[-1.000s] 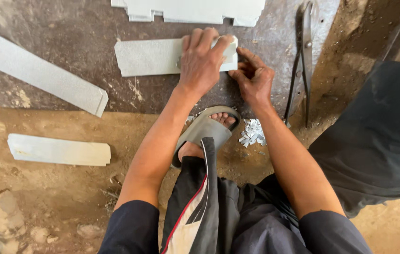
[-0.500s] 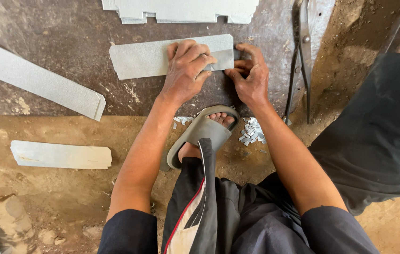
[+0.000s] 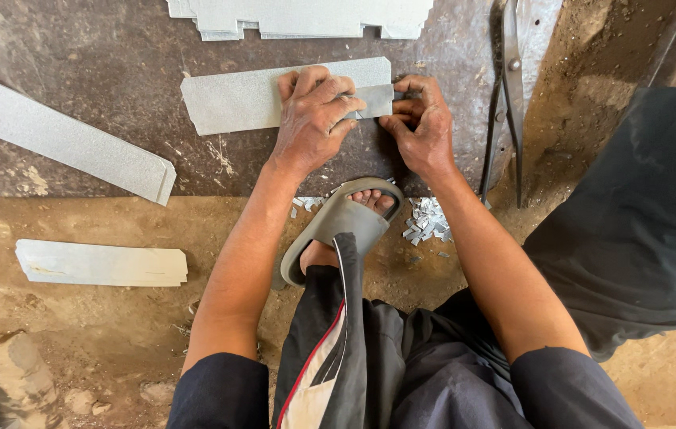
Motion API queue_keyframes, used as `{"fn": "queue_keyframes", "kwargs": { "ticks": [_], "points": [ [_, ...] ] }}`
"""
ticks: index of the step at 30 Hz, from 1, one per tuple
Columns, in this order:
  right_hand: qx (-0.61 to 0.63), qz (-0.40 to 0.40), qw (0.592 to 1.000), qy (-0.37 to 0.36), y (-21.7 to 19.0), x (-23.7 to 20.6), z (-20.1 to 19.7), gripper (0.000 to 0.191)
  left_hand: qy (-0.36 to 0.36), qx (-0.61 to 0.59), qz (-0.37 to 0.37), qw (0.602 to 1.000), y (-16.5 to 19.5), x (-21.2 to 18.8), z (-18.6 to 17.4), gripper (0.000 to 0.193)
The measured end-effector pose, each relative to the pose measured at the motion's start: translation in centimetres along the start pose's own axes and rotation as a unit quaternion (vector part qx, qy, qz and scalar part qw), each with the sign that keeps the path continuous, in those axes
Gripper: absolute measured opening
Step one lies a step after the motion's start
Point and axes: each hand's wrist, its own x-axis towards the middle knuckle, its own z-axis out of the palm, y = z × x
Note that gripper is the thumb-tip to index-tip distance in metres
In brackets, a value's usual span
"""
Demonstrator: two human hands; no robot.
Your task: The person uses tin snips to cut notches into the ends of rectangular metal strips. They repeatedly pick up a strip, cut a notch, and place the finished piece onto a growing stack on the floor.
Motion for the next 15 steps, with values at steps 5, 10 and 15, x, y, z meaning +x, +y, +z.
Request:
{"fn": "queue_keyframes", "kwargs": {
  "ticks": [5, 10, 15],
  "points": [
    [0.000, -0.001, 1.000, 0.004, -0.2, 0.0, 0.1, 0.049, 0.004, 0.009, 0.011, 1.000, 0.0, -0.1, 0.1, 0.024],
    [0.070, 0.046, 0.996, 0.022, -0.4, 0.3, 0.3, 0.048, 0.003, 0.024, 0.020, 0.999, -0.1, -0.2, 0.0, 0.016],
    [0.020, 0.114, 0.991, 0.068, -0.9, 1.3, 0.5, 0.043, 0.054, 0.072, 0.020, 0.996, 1.5, -0.6, 0.2, 0.029]
  ]
}}
